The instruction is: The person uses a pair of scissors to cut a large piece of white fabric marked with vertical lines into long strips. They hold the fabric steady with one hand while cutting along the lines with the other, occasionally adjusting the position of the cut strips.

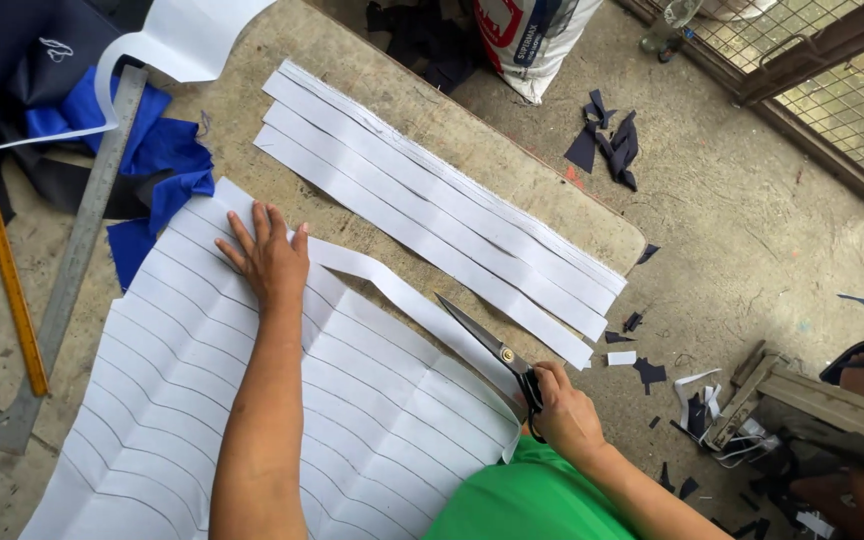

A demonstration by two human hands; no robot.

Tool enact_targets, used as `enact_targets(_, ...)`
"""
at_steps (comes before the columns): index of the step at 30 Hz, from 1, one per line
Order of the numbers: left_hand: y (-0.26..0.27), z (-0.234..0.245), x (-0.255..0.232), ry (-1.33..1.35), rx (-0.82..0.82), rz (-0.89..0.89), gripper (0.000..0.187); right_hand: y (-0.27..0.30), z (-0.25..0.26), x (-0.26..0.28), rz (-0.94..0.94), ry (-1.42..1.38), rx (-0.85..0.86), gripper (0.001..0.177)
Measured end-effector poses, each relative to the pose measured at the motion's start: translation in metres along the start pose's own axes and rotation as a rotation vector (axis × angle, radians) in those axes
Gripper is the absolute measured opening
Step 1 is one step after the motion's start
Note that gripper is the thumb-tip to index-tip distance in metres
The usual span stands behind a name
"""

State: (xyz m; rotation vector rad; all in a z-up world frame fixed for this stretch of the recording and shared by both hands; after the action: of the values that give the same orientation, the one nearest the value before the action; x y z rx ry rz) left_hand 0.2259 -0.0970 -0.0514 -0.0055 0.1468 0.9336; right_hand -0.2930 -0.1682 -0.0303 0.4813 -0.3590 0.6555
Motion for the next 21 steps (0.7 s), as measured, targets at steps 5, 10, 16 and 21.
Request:
enact_targets(5, 0.006, 0.026, -0.021, 0.165, -0.499, -0.241, 0.023, 0.007, -0.004, -0.015, -0.036, -0.019, 0.030, 0.050)
enact_targets(10, -0.009, 0.113, -0.074, 0.406, -0.652, -0.502, 0.033, 0.010, -0.011, -0.019, 0.065, -0.049, -0.058, 0.047)
enact_targets(16, -0.056, 0.154, -0.114, 0.406, -0.720, -0.609, 0.036, 0.004, -0.003, -0.013, 0.064, -0.053, -0.087, 0.044)
enact_targets(21, -0.101, 0.109, -0.105, 0.140, -0.647, -0.367, 0.046, 0.007, -0.003, -0.035, 0.031, -0.078, -0.134, 0.045)
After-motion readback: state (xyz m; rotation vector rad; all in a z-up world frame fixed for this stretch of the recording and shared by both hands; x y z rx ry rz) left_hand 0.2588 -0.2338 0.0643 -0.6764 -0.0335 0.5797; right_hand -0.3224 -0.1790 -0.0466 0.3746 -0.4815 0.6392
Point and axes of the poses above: each hand's wrist, its own y-axis away from the middle knuckle, its own z-axis out of the back of the hand, x = y × z, the point moved 1 cm from there along -y, towards the middle knuckle, and after that the axes turned 3 degrees about -x, right-handed, at the moved point
